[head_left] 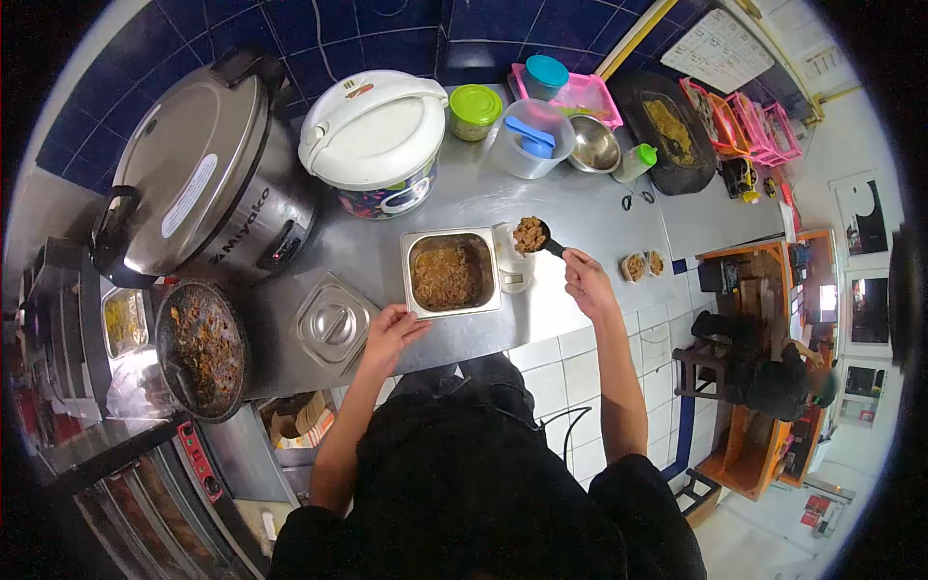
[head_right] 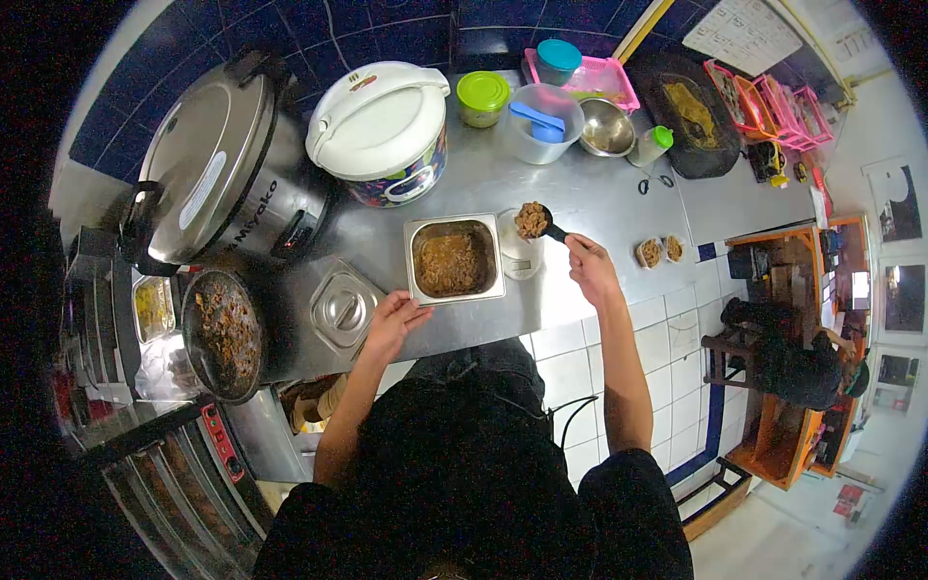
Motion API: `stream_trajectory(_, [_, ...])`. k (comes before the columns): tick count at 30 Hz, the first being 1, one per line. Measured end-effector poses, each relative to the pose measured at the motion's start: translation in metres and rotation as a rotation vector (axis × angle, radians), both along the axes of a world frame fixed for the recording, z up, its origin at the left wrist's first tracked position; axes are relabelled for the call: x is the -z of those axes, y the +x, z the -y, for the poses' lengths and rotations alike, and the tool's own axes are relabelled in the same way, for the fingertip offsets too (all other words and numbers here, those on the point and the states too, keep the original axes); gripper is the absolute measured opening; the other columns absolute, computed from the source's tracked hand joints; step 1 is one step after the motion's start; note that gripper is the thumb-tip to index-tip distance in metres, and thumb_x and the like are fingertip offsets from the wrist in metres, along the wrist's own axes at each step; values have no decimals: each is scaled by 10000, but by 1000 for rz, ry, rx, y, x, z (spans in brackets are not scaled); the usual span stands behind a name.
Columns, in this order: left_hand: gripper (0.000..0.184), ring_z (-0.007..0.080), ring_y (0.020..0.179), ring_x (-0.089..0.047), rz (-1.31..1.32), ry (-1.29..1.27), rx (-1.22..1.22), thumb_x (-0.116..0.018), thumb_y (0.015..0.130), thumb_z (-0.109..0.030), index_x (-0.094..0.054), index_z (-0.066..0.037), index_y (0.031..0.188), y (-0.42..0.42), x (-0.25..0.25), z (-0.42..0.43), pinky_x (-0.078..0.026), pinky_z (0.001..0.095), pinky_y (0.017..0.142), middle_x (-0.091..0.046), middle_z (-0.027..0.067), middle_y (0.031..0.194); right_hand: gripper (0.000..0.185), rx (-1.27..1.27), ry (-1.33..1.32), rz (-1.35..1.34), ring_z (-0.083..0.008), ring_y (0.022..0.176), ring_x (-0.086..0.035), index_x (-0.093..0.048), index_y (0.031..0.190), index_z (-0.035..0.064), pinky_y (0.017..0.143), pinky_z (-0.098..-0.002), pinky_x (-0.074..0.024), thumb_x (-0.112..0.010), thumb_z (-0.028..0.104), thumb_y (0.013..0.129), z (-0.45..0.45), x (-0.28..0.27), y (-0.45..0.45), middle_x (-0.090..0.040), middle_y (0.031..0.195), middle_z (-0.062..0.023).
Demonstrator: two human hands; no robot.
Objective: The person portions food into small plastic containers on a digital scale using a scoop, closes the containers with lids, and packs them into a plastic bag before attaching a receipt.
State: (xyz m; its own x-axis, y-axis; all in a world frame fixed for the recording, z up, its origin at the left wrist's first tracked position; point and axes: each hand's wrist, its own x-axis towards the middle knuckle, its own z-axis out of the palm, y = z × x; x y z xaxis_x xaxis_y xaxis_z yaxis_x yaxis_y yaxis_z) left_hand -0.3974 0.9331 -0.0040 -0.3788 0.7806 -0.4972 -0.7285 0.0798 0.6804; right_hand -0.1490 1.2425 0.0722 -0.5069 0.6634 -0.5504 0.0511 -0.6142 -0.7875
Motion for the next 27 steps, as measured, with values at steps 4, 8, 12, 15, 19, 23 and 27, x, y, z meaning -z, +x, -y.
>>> stream_trajectory(4, [158,282,1014,-685,-26,-25,8,-568,996,-47,-532,46,1118,-1,-5,-1,-585,405,935,-637,143,1062,197,-68,325,280,-50,495,-378,-695,1077,39,439,-227,-303,-650,197,968,-2,21,-4,-499,618,28])
stream_trajectory(8, [161,288,1017,-684,-3,-31,-14,-575,993,-49,-541,47,1118,0,1,1,-585,409,935,-636,142,1060,182,-229,1027,671,-288,614,-623,-705,1023,17,612,-380,-501,-648,167,937,17,10,-27,-662,770,-176])
stream_trajectory(12, [153,287,1020,-685,1,-31,-9,-577,995,-54,-555,50,1105,-1,-4,0,-585,405,933,-638,140,1061,147,-287,1376,675,-407,751,-663,-701,1001,16,668,-479,-524,-612,110,932,28,20,-32,-686,871,-214])
stream_trajectory(15, [152,286,1015,-688,10,-37,-11,-577,996,-60,-560,50,1099,-2,-3,-1,-589,401,923,-641,138,1060,146,-282,1416,720,-406,728,-660,-697,1000,11,653,-472,-527,-617,109,927,34,15,-33,-684,877,-220])
stream_trajectory(19, [151,286,1002,-693,-15,-18,-4,-576,999,-69,-566,47,1095,-2,-3,0,-594,396,908,-642,133,1059,141,-234,1443,730,-398,712,-660,-702,998,10,630,-462,-522,-623,96,921,36,-6,-32,-681,854,-226])
stream_trajectory(23, [149,289,1004,-692,-2,-25,5,-576,999,-71,-568,45,1094,-3,-3,0,-594,396,906,-640,135,1067,137,-202,1272,696,-390,680,-658,-709,995,6,615,-454,-515,-632,84,913,36,-22,-36,-671,794,-229])
stream_trajectory(27, [147,291,1005,-692,7,-15,9,-579,998,-72,-568,41,1090,-6,0,0,-594,395,906,-636,139,1063,144,-213,1301,658,-390,630,-636,-712,1015,11,586,-434,-490,-643,90,917,36,0,-38,-644,742,-231])
